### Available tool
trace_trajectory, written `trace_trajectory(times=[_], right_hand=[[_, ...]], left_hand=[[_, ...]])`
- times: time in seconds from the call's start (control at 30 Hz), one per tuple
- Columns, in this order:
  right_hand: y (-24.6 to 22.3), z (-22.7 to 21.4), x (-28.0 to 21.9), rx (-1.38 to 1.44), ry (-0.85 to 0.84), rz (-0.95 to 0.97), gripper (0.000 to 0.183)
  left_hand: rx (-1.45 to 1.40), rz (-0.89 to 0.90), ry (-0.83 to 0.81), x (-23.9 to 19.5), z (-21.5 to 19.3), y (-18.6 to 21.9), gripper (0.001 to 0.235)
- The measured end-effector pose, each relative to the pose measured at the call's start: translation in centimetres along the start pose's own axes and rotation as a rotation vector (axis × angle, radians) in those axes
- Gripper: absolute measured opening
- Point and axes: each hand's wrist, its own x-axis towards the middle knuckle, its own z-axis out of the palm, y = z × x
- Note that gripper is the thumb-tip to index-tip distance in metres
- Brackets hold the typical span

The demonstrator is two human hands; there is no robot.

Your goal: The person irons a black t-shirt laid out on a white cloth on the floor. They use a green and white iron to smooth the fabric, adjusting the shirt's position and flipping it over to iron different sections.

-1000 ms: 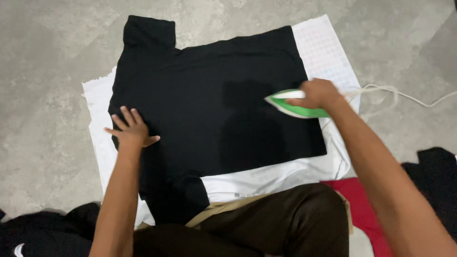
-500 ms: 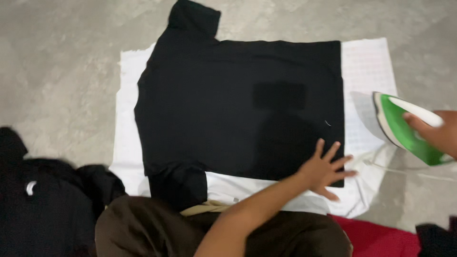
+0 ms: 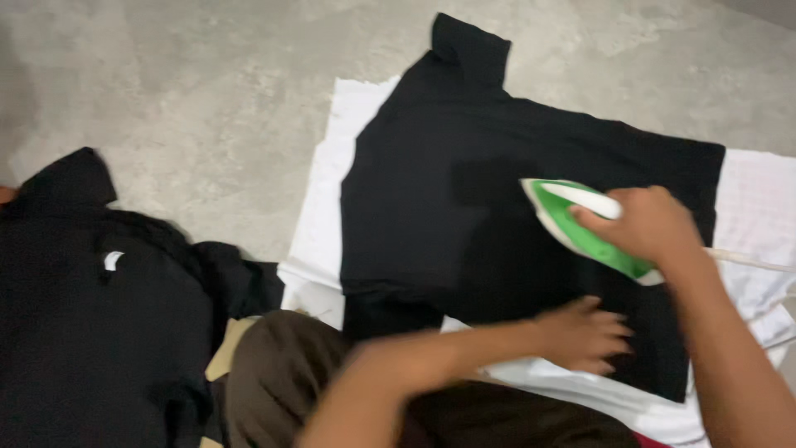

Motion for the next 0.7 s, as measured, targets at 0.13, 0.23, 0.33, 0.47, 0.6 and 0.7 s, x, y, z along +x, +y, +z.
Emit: trace_trajectory(times=[0.13,0.23,0.33,0.47,0.6,0.7], right_hand=[[-8.8,0.6,2.9,0.100,0.005,-0.101,0.054],[-14.9,3.0,5.7,0.302,0.146,-0.243,0.056],[-20.7,3.5,7.7,0.273,0.039,-0.214,0.062],[-27.2,4.1,10.6,0.258,0.034,-0.228,0.067],[-29.6,2.7,12.8,0.244,0.099,-0.203,0.064],[-29.0,1.6,16.1,0.206,0.107,-0.159,0.068]], left_hand=[[-0.006,0.053,0.009,-18.9,-18.1,-9.4,0.018],[0.093,-0.297,0.220,-31.3,-21.1,-15.9,0.019],[0.301,-0.668,0.223,-36.7,-24.1,-15.6,0.065],[0.363,-0.789,0.180,-38.2,-25.1,-14.0,0.070],[0.329,-0.834,0.100,-37.7,-25.5,-13.5,0.067],[0.389,-0.796,0.220,-37.9,-25.5,-13.1,0.064]])
